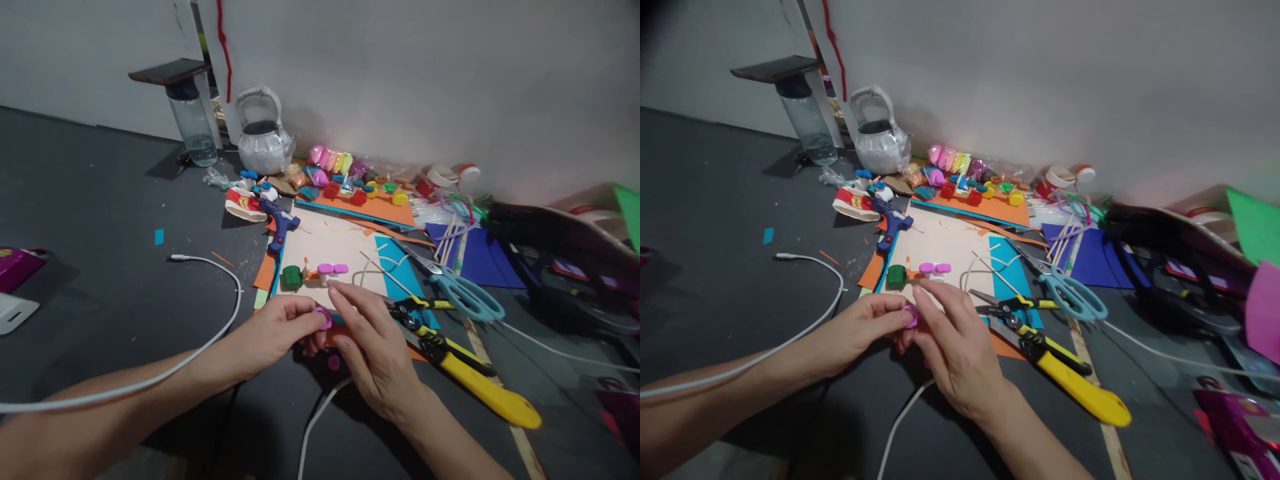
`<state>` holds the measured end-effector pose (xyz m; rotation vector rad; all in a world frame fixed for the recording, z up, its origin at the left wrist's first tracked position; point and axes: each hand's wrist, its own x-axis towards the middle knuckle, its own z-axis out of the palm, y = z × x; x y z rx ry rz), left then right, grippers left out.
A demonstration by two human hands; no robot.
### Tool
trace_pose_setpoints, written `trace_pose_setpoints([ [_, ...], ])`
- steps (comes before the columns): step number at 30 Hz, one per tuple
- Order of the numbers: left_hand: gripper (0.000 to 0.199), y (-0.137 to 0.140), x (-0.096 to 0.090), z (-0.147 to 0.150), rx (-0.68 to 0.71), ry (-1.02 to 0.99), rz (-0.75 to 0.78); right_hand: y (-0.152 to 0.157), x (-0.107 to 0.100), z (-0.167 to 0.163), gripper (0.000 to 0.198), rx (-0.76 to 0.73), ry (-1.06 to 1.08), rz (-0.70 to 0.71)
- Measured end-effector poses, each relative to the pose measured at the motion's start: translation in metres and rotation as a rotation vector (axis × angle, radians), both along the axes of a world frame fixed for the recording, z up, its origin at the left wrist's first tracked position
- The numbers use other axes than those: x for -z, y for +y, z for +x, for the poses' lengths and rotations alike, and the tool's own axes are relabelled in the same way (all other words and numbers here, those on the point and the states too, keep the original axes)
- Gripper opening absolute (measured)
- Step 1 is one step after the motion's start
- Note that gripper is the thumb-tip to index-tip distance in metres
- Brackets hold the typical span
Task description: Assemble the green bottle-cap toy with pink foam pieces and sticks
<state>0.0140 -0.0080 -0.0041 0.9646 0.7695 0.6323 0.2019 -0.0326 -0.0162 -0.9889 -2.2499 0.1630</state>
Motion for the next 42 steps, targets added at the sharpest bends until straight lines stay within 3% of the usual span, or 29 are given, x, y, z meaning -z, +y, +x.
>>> trace_pose_setpoints([
  [6, 0.030, -0.0010, 0.0023, -0.0015, 0.001, -0.013, 0.014, -0.0012, -0.0004, -0.0053, 0.053, -0.034, 0.016, -0.067],
  [18, 0.026, -0.0006, 0.0014, 0.0002, -0.026, -0.028, -0.014, -0.0022, 0.0016, -0.0052, 0.052, -0.064, -0.009, -0.049],
  [27, 0.028, -0.0020, 0.0037, -0.0010, -0.012, -0.024, 0.031, -0.0029, 0.0011, -0.0080, 0.050, -0.026, 0.079, -0.155],
  [33, 0.021, -0.0021, 0.0039, -0.0005, 0.021, -0.005, 0.060, -0.0032, 0.0015, -0.0084, 0.040, -0.003, 0.130, -0.146],
  [42, 0.017, -0.0016, 0.0009, -0.0004, -0.007, -0.057, 0.020, -0.0039, 0.0002, -0.0063, 0.042, -0.021, 0.160, -0.152],
])
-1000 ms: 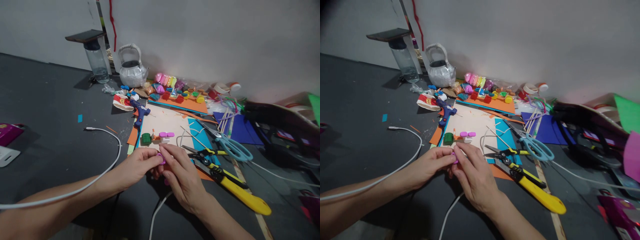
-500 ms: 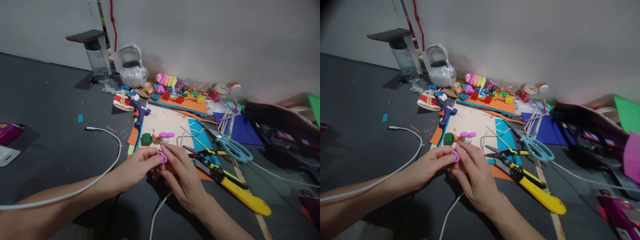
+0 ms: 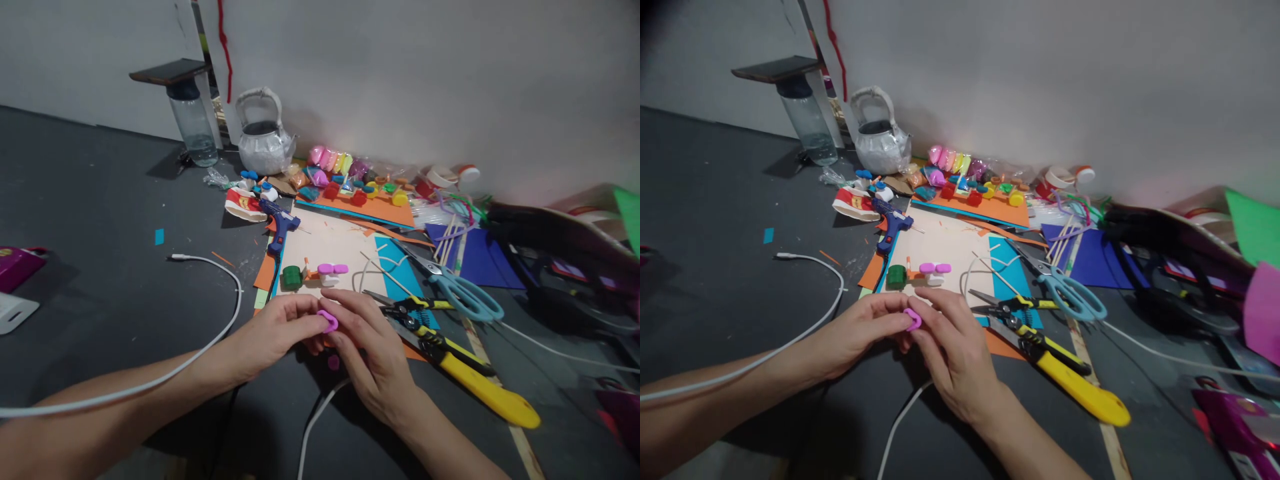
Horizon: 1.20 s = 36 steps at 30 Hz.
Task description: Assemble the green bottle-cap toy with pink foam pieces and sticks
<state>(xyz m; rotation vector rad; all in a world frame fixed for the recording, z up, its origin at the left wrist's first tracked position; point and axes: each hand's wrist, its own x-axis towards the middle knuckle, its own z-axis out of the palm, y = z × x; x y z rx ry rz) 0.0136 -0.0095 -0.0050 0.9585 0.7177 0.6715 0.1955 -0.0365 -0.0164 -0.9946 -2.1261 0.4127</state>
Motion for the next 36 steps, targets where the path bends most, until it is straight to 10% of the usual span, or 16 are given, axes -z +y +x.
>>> trace_pose_setpoints([
  [36, 0.020, -0.0014, -0.0013, -0.0007, -0.124, 0.094, 0.082, -0.0026, 0.0028, -0.0039, 0.062, 0.029, -0.156, 0.077],
])
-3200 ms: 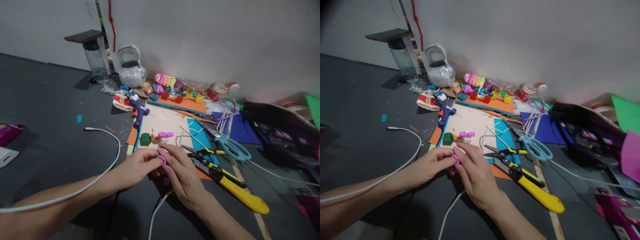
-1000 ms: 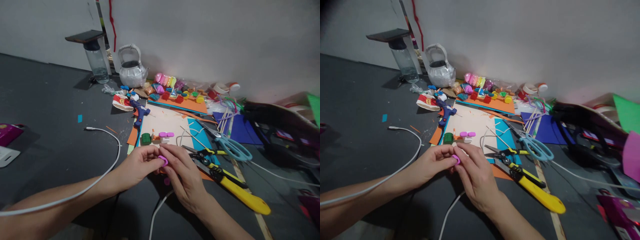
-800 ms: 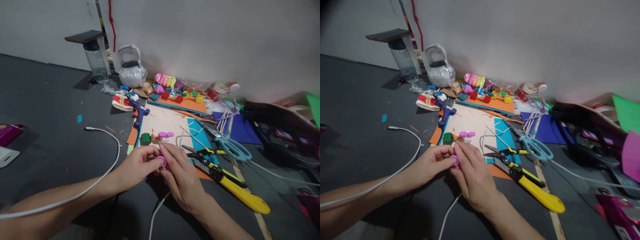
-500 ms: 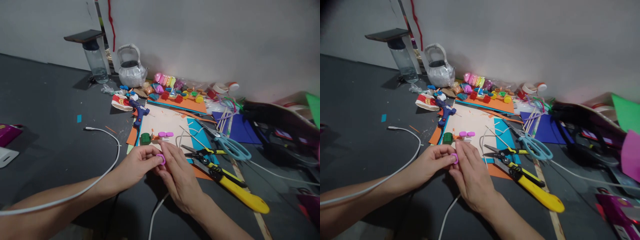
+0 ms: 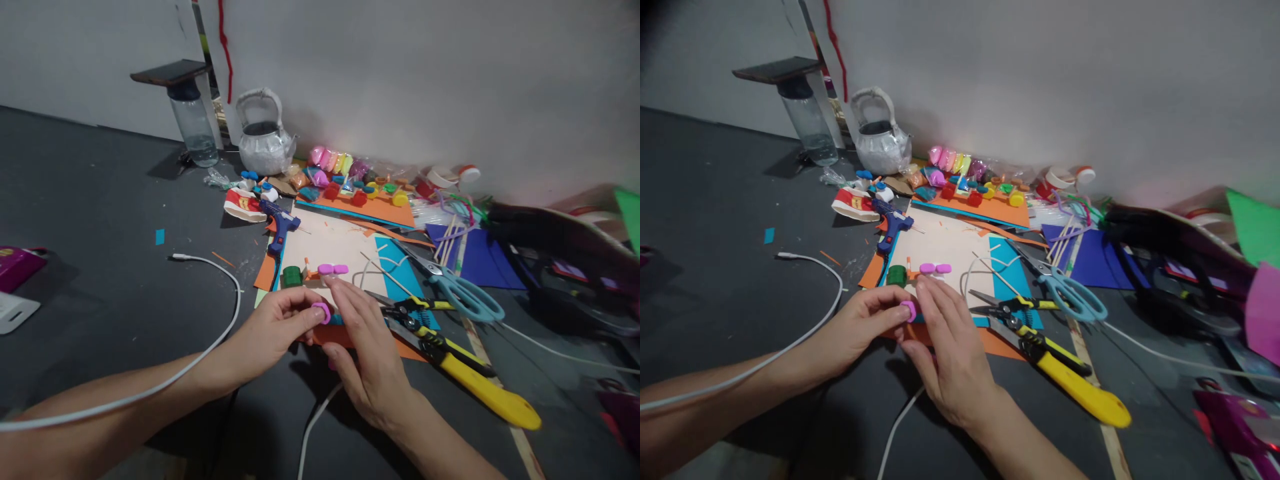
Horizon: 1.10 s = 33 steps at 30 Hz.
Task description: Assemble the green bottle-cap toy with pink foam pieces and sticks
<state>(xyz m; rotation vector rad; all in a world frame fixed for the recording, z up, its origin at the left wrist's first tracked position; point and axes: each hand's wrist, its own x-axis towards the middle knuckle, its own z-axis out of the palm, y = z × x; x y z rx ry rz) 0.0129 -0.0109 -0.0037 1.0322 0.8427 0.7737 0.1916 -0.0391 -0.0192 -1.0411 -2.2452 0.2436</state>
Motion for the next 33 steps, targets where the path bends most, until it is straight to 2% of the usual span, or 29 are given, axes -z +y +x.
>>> trace_pose_setpoints([
  [5, 0.015, -0.0009, -0.0013, 0.0014, 0.010, -0.032, 0.019, 0.0002, -0.0031, -0.0003, 0.055, 0.000, 0.027, 0.041],
  [12, 0.018, -0.0005, 0.0002, 0.0005, 0.051, -0.072, -0.055, 0.0014, -0.0024, 0.0020, 0.053, 0.014, 0.056, -0.005],
  [20, 0.021, 0.0006, 0.0058, -0.0031, 0.069, -0.052, -0.033, 0.0022, -0.0026, 0.0020, 0.049, 0.001, 0.042, -0.016],
  [29, 0.017, 0.0020, 0.0055, -0.0026, 0.046, -0.088, -0.113, 0.0033, -0.0043, 0.0045, 0.047, -0.024, 0.047, 0.007],
  [33, 0.020, 0.0028, 0.0042, -0.0003, 0.018, -0.166, -0.177, 0.0035, -0.0045, 0.0032, 0.050, -0.003, 0.088, -0.016],
])
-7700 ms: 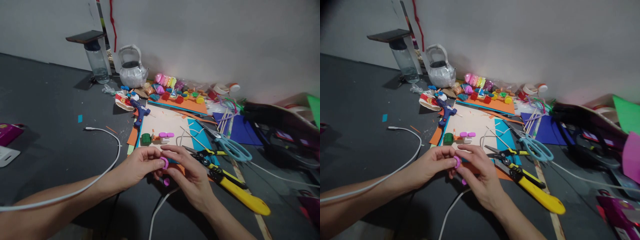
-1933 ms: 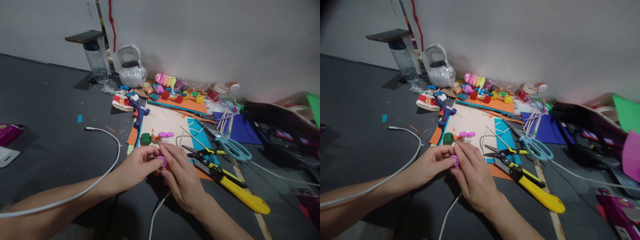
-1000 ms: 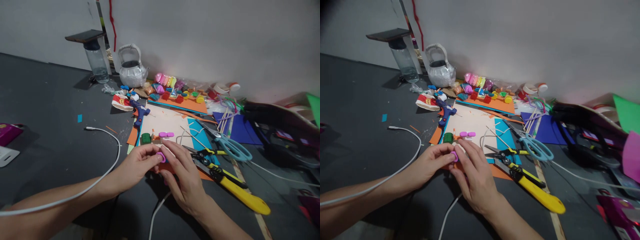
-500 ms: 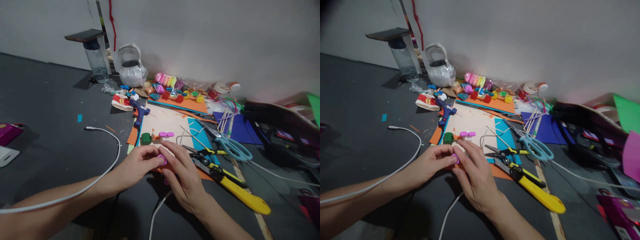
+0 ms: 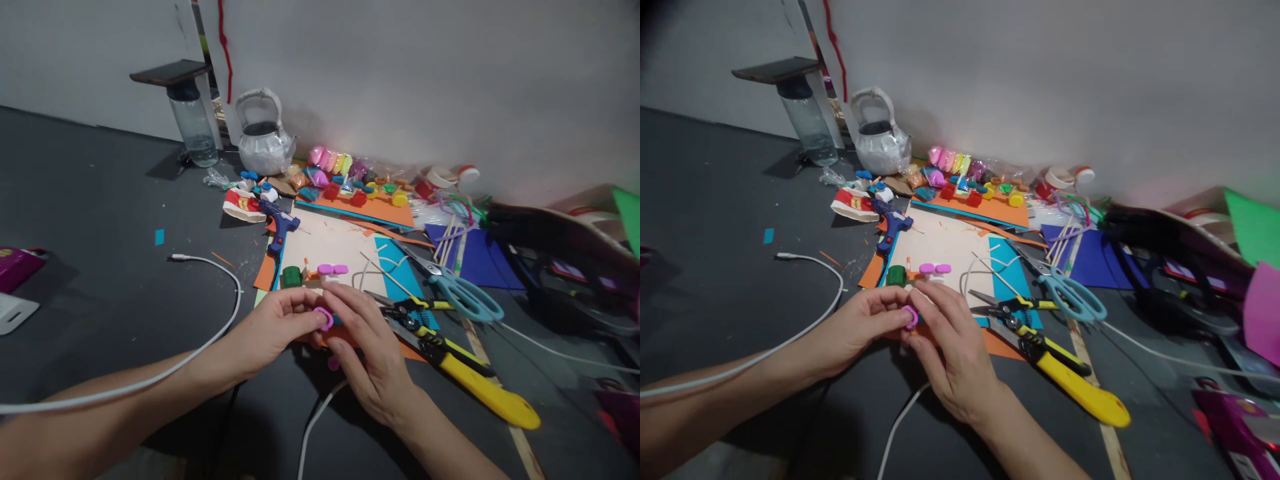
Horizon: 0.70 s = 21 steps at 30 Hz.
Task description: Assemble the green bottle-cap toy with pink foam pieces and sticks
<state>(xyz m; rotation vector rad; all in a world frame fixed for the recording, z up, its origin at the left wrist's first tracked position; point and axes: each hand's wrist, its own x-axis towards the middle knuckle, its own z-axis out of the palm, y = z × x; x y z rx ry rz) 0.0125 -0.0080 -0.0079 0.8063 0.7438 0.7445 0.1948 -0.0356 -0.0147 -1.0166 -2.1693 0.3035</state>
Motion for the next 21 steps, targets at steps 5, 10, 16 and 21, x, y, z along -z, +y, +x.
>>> trace_pose_setpoints([
  [5, 0.021, -0.0009, -0.0038, 0.0034, -0.024, -0.086, -0.080, -0.0002, 0.0005, -0.0015, 0.051, -0.008, -0.016, -0.010],
  [10, 0.021, -0.0015, -0.0006, 0.0036, 0.016, -0.113, -0.098, 0.0000, 0.0028, -0.0006, 0.049, -0.027, -0.045, -0.019],
  [16, 0.017, -0.0009, 0.0026, 0.0013, 0.049, -0.060, -0.062, 0.0008, 0.0029, 0.0008, 0.048, -0.034, -0.049, -0.019],
  [21, 0.012, -0.0009, 0.0045, -0.0001, 0.047, -0.013, -0.012, 0.0018, 0.0041, 0.0018, 0.044, -0.048, -0.052, -0.008],
])
